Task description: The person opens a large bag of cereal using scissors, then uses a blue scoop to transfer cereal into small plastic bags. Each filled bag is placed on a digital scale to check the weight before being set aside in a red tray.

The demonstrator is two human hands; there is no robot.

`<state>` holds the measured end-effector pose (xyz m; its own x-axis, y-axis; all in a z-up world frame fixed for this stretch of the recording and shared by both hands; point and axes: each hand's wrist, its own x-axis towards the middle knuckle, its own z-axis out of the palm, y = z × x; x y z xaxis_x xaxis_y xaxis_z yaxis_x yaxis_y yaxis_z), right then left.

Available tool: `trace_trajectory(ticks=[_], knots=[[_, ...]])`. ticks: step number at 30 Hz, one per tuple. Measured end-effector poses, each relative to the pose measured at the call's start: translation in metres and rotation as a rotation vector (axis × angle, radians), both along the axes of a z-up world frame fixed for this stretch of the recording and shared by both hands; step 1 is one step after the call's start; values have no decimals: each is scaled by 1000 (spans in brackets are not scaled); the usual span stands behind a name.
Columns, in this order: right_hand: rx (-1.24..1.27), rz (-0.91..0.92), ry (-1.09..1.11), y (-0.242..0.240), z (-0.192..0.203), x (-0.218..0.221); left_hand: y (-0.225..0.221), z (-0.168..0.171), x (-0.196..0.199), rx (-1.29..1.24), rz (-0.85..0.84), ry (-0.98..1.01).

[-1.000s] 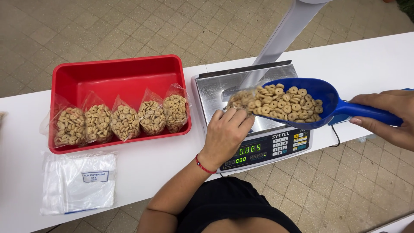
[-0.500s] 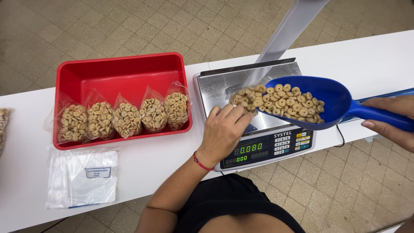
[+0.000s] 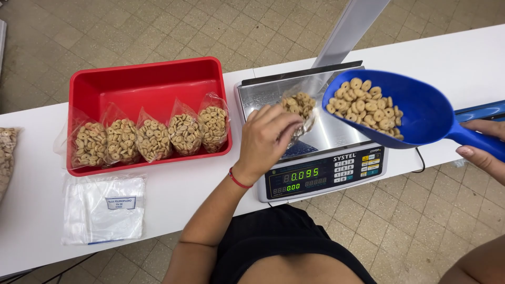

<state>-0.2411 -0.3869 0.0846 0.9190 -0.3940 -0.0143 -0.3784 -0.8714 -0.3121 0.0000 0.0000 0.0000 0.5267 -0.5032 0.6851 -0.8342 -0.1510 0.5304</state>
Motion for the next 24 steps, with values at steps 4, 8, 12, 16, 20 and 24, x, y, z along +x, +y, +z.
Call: trace_trajectory(ticks=[4,8,12,16,20,24], knots=[[75,-66,-30,3,-5,-9,5,15,1,6,10,-46],[44,-51,1,3,-11,-19,8,9,-1,3,1,-19],[18,-102,0,19,-10,-27,6,-7,-8,52,-42,-80],[20,-66,-52,25,-14,-35,2,-6,-21,66,-94,-169],[40,-40,-86,24,-19,-40,0,-11,-21,59,-60,-167],[11,-38,-75,19,-23,-46,1,0,-16,88,-16,-168]])
